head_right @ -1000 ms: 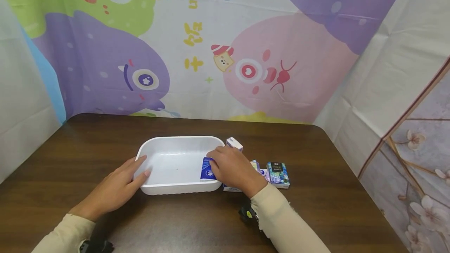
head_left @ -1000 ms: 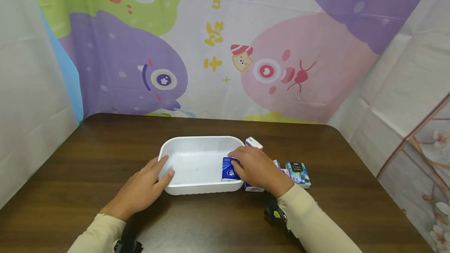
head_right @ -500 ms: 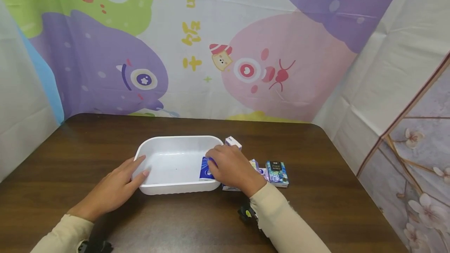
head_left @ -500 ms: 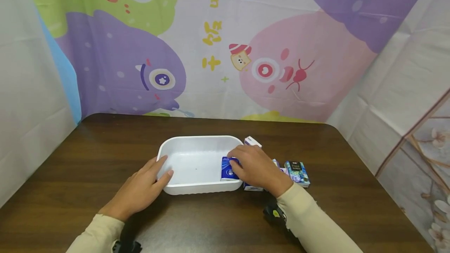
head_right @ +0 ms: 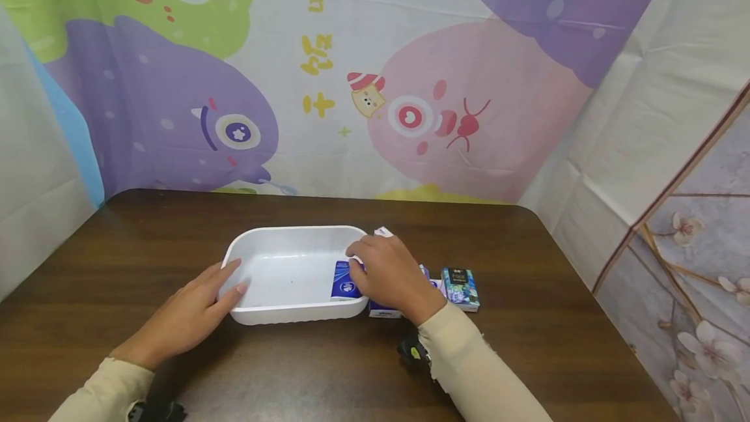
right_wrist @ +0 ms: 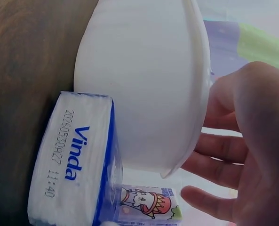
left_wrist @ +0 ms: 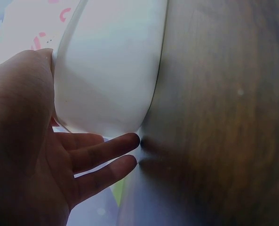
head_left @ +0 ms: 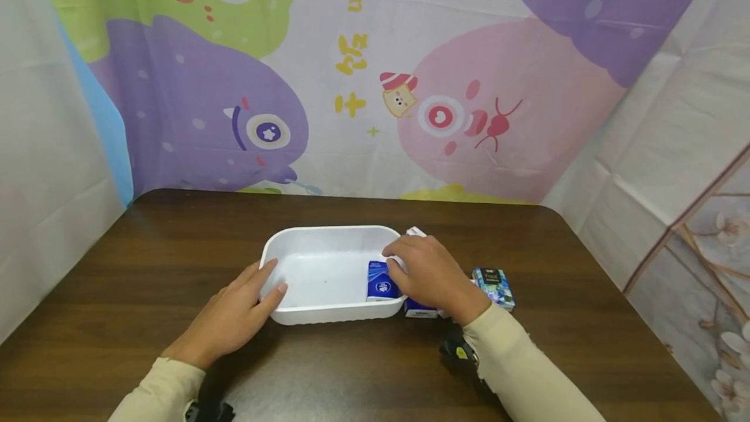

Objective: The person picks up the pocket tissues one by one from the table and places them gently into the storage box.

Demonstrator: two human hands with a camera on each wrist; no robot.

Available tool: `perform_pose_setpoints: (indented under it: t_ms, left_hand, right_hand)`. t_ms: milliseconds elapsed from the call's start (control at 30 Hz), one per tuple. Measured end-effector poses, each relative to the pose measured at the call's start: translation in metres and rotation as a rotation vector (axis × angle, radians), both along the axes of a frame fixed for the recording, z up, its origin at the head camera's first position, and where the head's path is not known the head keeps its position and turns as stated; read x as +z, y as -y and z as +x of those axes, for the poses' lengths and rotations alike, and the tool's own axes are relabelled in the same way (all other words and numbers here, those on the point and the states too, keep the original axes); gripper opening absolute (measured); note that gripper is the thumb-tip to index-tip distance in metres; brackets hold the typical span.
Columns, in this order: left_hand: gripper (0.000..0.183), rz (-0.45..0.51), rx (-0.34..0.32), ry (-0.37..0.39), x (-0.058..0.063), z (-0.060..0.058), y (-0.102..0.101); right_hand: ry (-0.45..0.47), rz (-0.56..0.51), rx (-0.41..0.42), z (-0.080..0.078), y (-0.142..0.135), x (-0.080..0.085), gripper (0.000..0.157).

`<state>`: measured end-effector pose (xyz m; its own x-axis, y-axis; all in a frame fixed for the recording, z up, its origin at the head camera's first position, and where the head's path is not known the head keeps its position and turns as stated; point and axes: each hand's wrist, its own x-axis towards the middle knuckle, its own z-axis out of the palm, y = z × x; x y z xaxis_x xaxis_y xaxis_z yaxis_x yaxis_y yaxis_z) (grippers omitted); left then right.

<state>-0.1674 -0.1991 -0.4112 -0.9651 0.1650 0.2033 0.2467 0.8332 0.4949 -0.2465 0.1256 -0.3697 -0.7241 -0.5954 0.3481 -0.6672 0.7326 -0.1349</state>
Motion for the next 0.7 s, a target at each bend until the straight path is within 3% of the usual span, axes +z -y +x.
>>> perform_pose_setpoints:
  t_ms: [267,700]
  left_hand:
    - [0.064,-0.001,-0.003,-0.003,0.000,0.000,0.000]
    - [0.065,0.001,0.000,-0.006,0.000,0.001,-0.001]
  right_hand:
    - [-0.103,-0.033,-0.057,-0.003,-0.003,0.000,0.020]
    - [-0.110,-0.096,-0.106,-0.007,-0.012,0.004,0.017]
